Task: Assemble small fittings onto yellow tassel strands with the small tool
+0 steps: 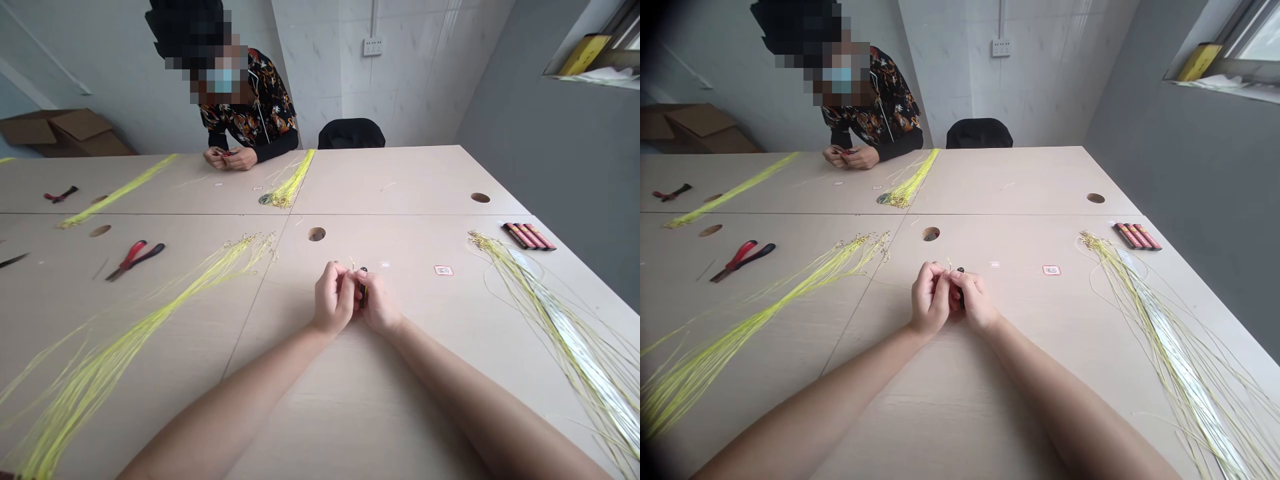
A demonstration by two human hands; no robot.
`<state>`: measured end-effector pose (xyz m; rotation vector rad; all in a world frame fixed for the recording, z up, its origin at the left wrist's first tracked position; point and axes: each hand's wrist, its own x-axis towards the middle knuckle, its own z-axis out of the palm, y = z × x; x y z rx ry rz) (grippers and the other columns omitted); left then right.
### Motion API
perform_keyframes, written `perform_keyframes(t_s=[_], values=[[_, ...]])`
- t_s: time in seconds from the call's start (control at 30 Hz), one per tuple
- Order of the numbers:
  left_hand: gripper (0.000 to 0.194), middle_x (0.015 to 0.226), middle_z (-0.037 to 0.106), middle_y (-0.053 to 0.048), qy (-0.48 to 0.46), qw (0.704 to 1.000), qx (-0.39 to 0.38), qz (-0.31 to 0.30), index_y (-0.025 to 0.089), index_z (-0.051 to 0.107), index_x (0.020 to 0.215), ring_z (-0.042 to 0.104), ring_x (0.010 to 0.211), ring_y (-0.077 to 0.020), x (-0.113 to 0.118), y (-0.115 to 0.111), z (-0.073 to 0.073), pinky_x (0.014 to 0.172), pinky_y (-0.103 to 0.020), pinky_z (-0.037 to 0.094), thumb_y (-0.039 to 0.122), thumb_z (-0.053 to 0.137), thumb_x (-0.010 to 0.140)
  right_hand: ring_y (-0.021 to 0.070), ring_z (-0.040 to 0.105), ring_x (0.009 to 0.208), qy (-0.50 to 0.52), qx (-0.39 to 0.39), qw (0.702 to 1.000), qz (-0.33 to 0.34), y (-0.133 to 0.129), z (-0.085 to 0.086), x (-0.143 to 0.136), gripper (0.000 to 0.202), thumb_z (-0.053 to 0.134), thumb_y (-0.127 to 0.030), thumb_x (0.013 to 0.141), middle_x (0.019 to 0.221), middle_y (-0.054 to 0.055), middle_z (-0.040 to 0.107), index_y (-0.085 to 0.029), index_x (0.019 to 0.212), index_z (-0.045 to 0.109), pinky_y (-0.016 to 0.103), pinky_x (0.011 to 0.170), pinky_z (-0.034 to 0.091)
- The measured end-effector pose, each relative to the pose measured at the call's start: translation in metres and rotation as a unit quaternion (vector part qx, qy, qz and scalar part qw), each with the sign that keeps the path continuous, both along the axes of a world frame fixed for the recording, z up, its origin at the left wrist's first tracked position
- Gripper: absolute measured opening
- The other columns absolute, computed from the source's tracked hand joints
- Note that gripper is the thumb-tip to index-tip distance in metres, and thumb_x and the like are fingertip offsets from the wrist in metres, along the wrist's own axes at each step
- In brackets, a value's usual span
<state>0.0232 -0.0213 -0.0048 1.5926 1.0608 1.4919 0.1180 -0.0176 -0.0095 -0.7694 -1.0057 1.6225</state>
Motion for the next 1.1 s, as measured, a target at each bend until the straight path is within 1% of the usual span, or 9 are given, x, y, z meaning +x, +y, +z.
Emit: perform_keyframes(t_s=[0.1,0.2,0.37,0.5,0.67,0.77,0.87,1.0,1.1], values=[[0.023,0.049,0.045,0.008,-0.006,1.000,0.001,0.009,0.020,0.039,0.073,0.041,0.035,-0.0060,-0.0002,0.0002,-0.0004,0.037,-0.019,0.034,0.034,0.046,0.089,0.0089,0.038,0.037,0.010,-0.012,0.999,0.041,0.0003,0.0003,0.0012,0.047,0.045,-0.058,0.080,0.043,-0.002,0.045,-0.018,0.055,0.043,0.022,0.036,0.025],[0.023,0.045,0.041,0.009,-0.005,1.000,0.010,0.004,0.021,0.038,0.072,0.041,0.035,-0.0071,0.0000,0.0003,0.0002,0.039,-0.020,0.034,0.034,0.046,0.089,0.0074,0.031,0.033,0.006,-0.014,0.999,0.047,0.0005,0.0035,0.0017,0.048,0.043,-0.058,0.081,0.038,-0.003,0.041,-0.018,0.054,0.044,0.022,0.035,0.019],[0.022,0.046,0.044,0.008,-0.004,1.000,0.025,-0.009,0.021,0.038,0.072,0.045,0.038,-0.0075,-0.0003,0.0010,0.0012,0.041,-0.020,0.038,0.032,0.044,0.090,0.0059,0.027,0.035,0.002,-0.013,0.999,0.044,0.0014,0.0061,0.0015,0.051,0.048,-0.052,0.076,0.034,-0.004,0.031,-0.017,0.040,0.038,0.022,0.039,0.019],[0.022,0.050,0.050,0.007,-0.015,1.000,-0.002,-0.010,0.020,0.039,0.074,0.049,0.039,-0.0078,-0.0013,0.0009,-0.0010,0.039,-0.019,0.040,0.035,0.044,0.090,0.0057,0.026,0.036,0.024,-0.038,0.998,0.052,0.0020,0.0044,0.0007,0.048,0.053,-0.053,0.071,0.036,-0.005,0.029,-0.018,0.042,0.038,0.021,0.039,0.019],[0.023,0.050,0.052,0.007,-0.031,0.999,-0.025,-0.022,0.021,0.040,0.075,0.049,0.034,-0.0072,-0.0003,-0.0006,-0.0016,0.031,-0.017,0.035,0.038,0.045,0.090,0.0072,0.031,0.035,0.045,-0.050,0.996,0.051,0.0014,0.0035,0.0002,0.049,0.053,-0.056,0.070,0.038,-0.006,0.027,-0.019,0.043,0.035,0.022,0.037,0.022],[0.023,0.046,0.047,0.009,-0.038,0.998,-0.016,-0.038,0.021,0.039,0.074,0.048,0.033,-0.0073,0.0007,-0.0010,-0.0020,0.033,-0.017,0.038,0.036,0.044,0.090,0.0067,0.029,0.032,0.010,-0.034,0.998,0.056,0.0014,0.0023,0.0010,0.047,0.049,-0.054,0.072,0.034,-0.004,0.033,-0.018,0.042,0.040,0.022,0.036,0.018],[0.021,0.043,0.043,0.011,-0.041,0.998,-0.007,-0.056,0.021,0.037,0.075,0.045,0.030,-0.0068,0.0009,-0.0010,-0.0038,0.032,-0.017,0.036,0.033,0.043,0.091,0.0078,0.032,0.032,-0.008,-0.010,0.998,0.054,0.0018,0.0002,0.0015,0.046,0.045,-0.050,0.074,0.033,-0.001,0.039,-0.018,0.041,0.043,0.023,0.036,0.018],[0.018,0.046,0.046,0.010,-0.018,0.999,0.010,-0.042,0.021,0.039,0.076,0.047,0.032,-0.0068,0.0000,-0.0010,-0.0045,0.034,-0.018,0.036,0.030,0.042,0.091,0.0077,0.032,0.033,0.002,0.000,0.999,0.040,0.0015,-0.0007,0.0013,0.048,0.049,-0.048,0.075,0.032,-0.002,0.036,-0.018,0.039,0.040,0.023,0.038,0.020],[0.018,0.048,0.048,0.008,-0.001,0.999,0.018,-0.028,0.021,0.040,0.076,0.048,0.035,-0.0071,-0.0005,-0.0010,-0.0018,0.037,-0.019,0.038,0.030,0.042,0.091,0.0072,0.032,0.037,-0.005,0.013,0.999,0.031,0.0009,-0.0003,0.0009,0.052,0.052,-0.053,0.076,0.036,-0.003,0.034,-0.018,0.041,0.038,0.023,0.040,0.021]])
